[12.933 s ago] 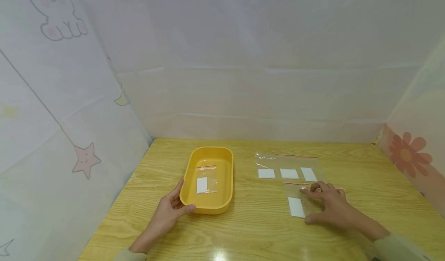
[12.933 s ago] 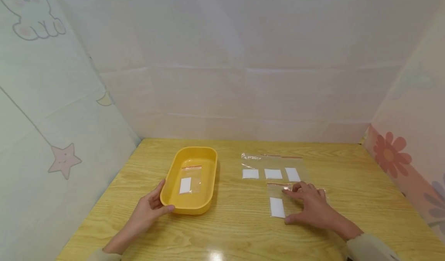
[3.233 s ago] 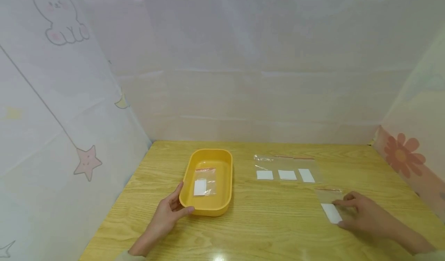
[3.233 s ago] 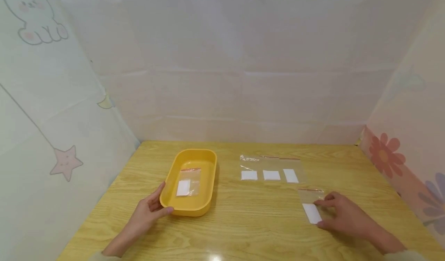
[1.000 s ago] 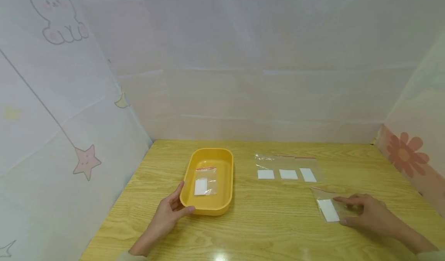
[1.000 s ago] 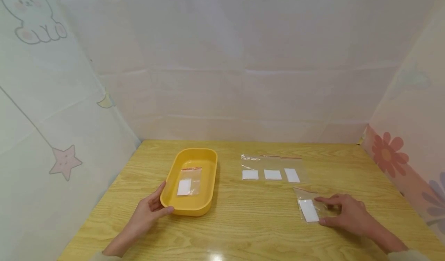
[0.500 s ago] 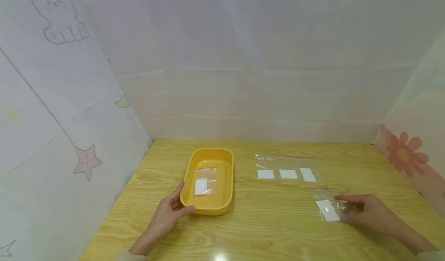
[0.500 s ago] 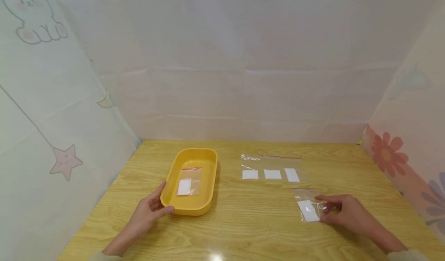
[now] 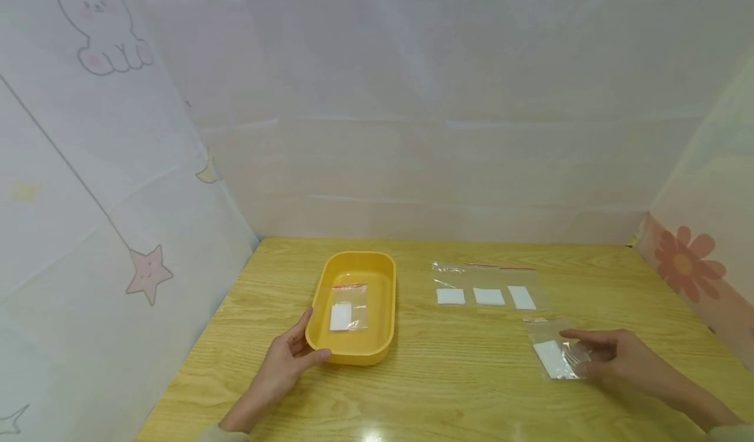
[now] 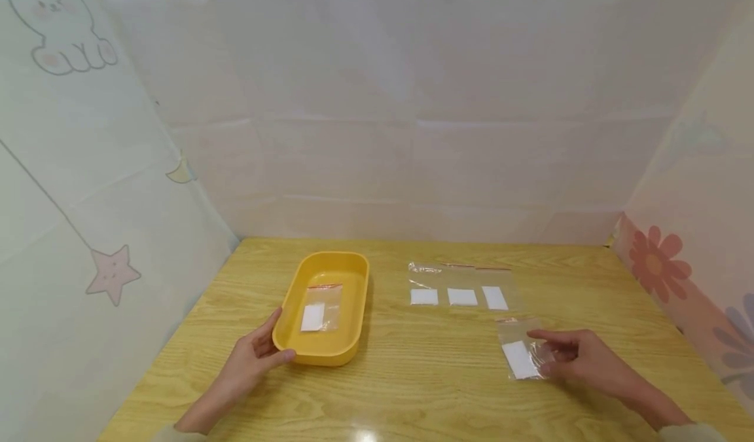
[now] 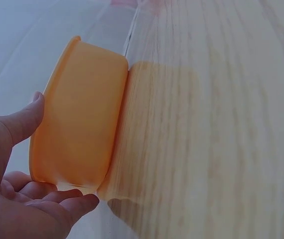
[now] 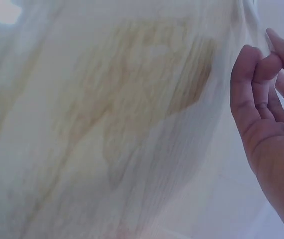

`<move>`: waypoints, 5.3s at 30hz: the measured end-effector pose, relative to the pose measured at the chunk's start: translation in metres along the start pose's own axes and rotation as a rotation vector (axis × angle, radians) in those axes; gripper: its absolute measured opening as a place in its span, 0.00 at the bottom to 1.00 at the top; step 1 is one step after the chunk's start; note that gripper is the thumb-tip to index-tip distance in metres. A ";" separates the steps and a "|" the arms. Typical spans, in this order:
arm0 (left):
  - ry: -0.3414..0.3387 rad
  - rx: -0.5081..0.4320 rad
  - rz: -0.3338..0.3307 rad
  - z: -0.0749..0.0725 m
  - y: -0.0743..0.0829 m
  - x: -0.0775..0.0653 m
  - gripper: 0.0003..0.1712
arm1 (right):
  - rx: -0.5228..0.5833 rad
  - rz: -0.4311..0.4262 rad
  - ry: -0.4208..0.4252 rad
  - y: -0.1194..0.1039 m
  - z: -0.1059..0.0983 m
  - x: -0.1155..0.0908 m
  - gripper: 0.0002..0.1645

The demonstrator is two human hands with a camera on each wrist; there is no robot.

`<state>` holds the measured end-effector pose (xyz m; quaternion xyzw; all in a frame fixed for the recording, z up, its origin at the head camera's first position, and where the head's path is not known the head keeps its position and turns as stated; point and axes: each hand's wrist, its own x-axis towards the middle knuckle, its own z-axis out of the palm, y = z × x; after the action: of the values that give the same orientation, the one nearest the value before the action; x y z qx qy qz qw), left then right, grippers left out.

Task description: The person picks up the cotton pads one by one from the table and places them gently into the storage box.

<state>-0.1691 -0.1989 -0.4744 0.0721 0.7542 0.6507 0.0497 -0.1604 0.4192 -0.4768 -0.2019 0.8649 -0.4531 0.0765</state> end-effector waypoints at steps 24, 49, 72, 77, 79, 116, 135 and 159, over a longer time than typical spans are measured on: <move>0.002 0.002 0.000 -0.002 -0.002 0.000 0.53 | 0.151 0.047 -0.012 -0.033 0.009 0.015 0.36; 0.005 0.001 -0.012 -0.002 -0.001 0.001 0.52 | 0.243 0.003 0.006 -0.132 0.068 0.116 0.41; 0.001 0.009 -0.021 -0.001 0.001 0.002 0.53 | 0.332 0.002 -0.012 -0.212 0.157 0.210 0.40; 0.011 0.012 -0.026 -0.001 0.001 0.003 0.52 | 0.326 0.048 0.000 -0.221 0.177 0.225 0.40; 0.005 0.010 -0.026 -0.002 0.001 0.004 0.52 | 0.324 0.059 0.007 -0.223 0.184 0.231 0.40; 0.001 0.009 0.006 -0.002 -0.001 0.002 0.51 | -0.064 0.245 0.007 -0.218 0.254 0.263 0.21; 0.000 0.002 0.010 -0.004 -0.001 0.003 0.51 | -0.349 0.061 -0.086 -0.256 0.215 0.239 0.29; 0.051 0.030 -0.024 -0.008 0.002 -0.002 0.51 | -0.237 -0.140 -0.003 -0.145 0.092 0.123 0.18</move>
<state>-0.1688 -0.2068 -0.4717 0.0471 0.7659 0.6402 0.0371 -0.2023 0.2249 -0.4051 -0.2700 0.8961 -0.3516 0.0216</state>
